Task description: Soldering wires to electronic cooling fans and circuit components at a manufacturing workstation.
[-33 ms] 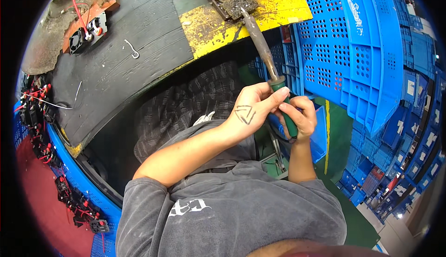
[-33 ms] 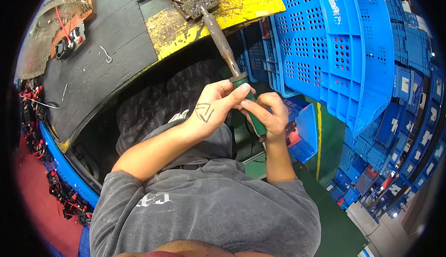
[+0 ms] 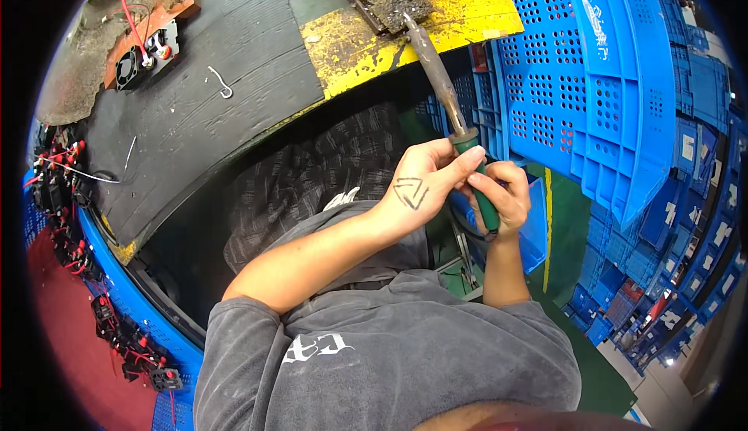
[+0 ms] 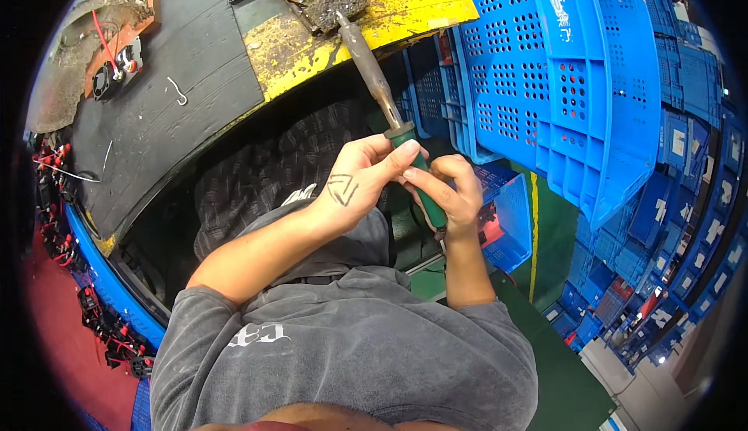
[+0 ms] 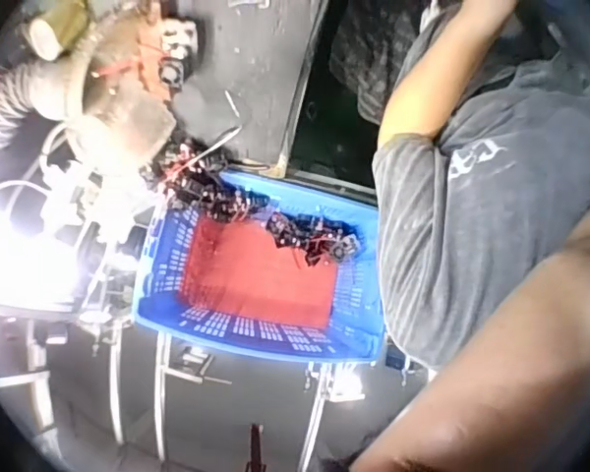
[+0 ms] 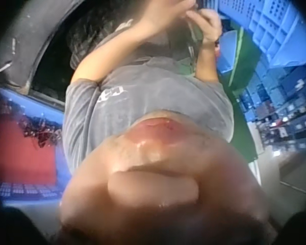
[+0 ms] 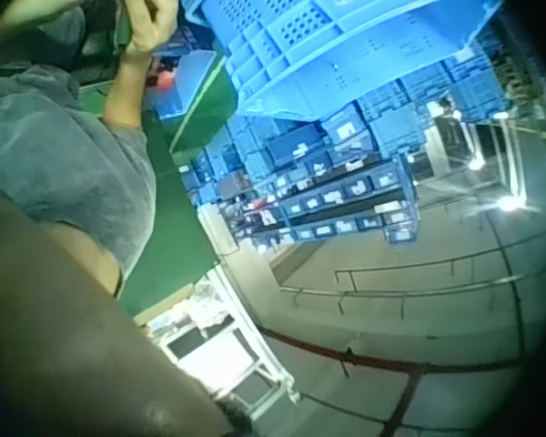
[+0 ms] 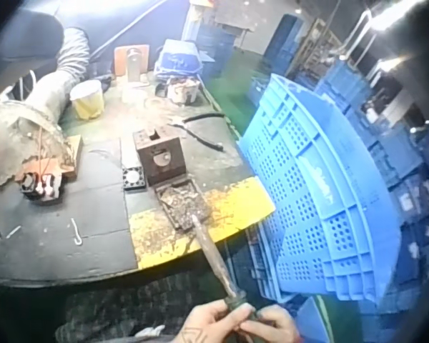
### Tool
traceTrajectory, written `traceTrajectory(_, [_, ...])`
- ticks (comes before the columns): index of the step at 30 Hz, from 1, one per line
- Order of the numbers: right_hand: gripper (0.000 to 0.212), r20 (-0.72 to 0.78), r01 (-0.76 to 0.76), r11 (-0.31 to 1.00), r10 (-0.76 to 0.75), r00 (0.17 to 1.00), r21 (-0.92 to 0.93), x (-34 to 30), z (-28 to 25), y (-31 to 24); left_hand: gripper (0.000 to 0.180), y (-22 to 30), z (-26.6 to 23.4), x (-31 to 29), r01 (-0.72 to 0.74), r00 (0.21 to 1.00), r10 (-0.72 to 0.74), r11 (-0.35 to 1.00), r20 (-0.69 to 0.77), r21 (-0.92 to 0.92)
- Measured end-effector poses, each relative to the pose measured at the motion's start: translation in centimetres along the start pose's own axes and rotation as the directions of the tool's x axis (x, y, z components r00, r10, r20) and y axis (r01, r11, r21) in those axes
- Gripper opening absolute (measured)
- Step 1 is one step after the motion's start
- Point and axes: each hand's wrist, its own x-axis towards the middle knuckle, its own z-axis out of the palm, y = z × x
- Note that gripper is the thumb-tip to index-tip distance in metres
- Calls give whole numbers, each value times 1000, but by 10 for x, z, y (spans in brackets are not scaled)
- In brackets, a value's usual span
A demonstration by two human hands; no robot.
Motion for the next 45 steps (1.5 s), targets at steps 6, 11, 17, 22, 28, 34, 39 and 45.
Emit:
traceTrajectory(6, [45, 112, -389, 795, 383, 917, 466, -15, -6, 4, 35, 0, -5, 6, -42, 996, 38, 998, 80, 46])
traceTrajectory(11, [61, 484, -612, 38, 575, 660, 790, 5, -15, -5, 34, 3, -6, 4, 48, 985, -31, 995, 173, -93])
traceTrajectory(17, [64, 548, -782, 154, 632, 548, 605, 24, -24, -24, 38, -11, -10, 9, 20, 987, -6, 996, 158, -87])
traceTrajectory(22, [56, 522, -846, 235, 699, 489, 478, 22, -26, -25, 36, -15, -7, 11, 68, 994, -60, 994, 93, -91])
traceTrajectory(28, [44, 285, -795, 545, 743, 605, 267, 17, -15, -24, 38, -17, -9, 14, -10, 1000, 7, 993, 23, 121])
traceTrajectory(34, [45, 149, -602, 798, 596, 789, -4, 20, -14, -23, 39, -21, -8, 18, -26, 999, 20, 982, 31, 188])
traceTrajectory(39, [45, 110, -431, 892, 446, 888, -138, 29, -13, -28, 41, -19, -8, 16, -51, 997, 40, 986, 67, 158])
traceTrajectory(45, [47, 89, -413, 893, 433, 897, -182, 27, -14, -28, 43, -19, -3, 15, -51, 996, 41, 991, 75, 126])
